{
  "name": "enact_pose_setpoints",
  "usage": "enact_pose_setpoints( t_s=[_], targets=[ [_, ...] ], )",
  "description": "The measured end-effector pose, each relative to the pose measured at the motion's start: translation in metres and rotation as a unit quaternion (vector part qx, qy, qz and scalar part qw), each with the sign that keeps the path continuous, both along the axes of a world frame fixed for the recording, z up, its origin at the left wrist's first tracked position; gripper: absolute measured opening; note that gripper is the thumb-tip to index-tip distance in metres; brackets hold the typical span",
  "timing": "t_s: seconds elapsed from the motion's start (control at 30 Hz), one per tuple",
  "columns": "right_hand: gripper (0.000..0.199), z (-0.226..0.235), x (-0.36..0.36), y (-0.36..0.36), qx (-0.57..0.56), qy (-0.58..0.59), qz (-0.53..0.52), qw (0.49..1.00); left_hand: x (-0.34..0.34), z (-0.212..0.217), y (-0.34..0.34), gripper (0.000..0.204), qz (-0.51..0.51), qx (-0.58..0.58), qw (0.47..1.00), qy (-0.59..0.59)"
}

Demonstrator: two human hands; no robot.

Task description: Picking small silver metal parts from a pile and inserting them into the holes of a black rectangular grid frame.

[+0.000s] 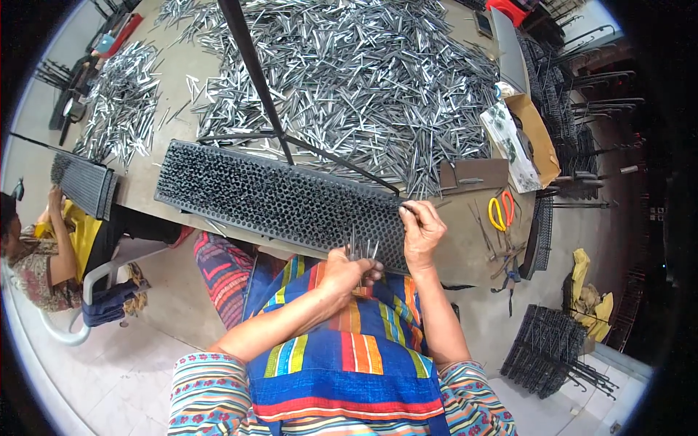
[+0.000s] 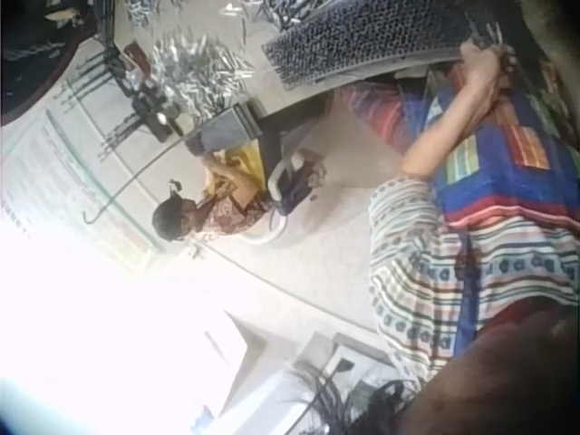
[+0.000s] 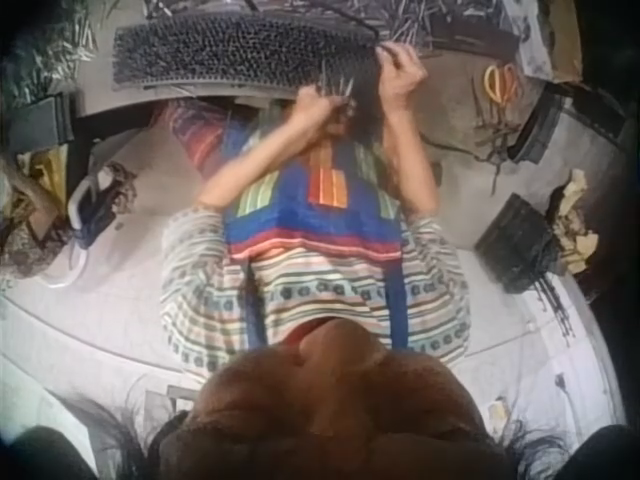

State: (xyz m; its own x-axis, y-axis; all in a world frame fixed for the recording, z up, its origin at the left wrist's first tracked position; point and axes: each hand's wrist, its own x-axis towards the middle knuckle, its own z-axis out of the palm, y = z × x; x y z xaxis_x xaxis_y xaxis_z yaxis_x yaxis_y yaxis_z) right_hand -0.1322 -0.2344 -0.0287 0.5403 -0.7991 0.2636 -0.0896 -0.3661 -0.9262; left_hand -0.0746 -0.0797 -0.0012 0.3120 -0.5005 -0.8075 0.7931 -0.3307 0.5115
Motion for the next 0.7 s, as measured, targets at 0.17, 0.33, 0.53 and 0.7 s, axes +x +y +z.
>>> enact_pose_setpoints(
  t_s=[0.17, 0.33, 0.53, 0.7],
  targets=[
    [0.008, -0.001, -0.001, -0.002, 0.011, 0.015, 0.013, 1.0, 0.001, 0.003, -0.002, 0.011, 0.0, -0.006, 1.0, -0.007],
    [0.009, 0.004, 0.003, -0.003, -0.047, 0.018, 0.004, 0.999, 0.001, 0.006, -0.002, 0.012, 0.016, -0.014, 1.0, 0.001],
    [0.011, 0.01, 0.007, -0.002, -0.062, 0.027, 0.018, 0.998, 0.001, 0.004, -0.001, 0.014, -0.002, -0.015, 1.0, -0.017],
    [0.011, 0.006, 0.006, -0.003, -0.059, 0.021, 0.025, 0.998, 0.001, 0.006, -0.003, 0.012, 0.025, -0.026, 0.999, 0.011]
  ],
)
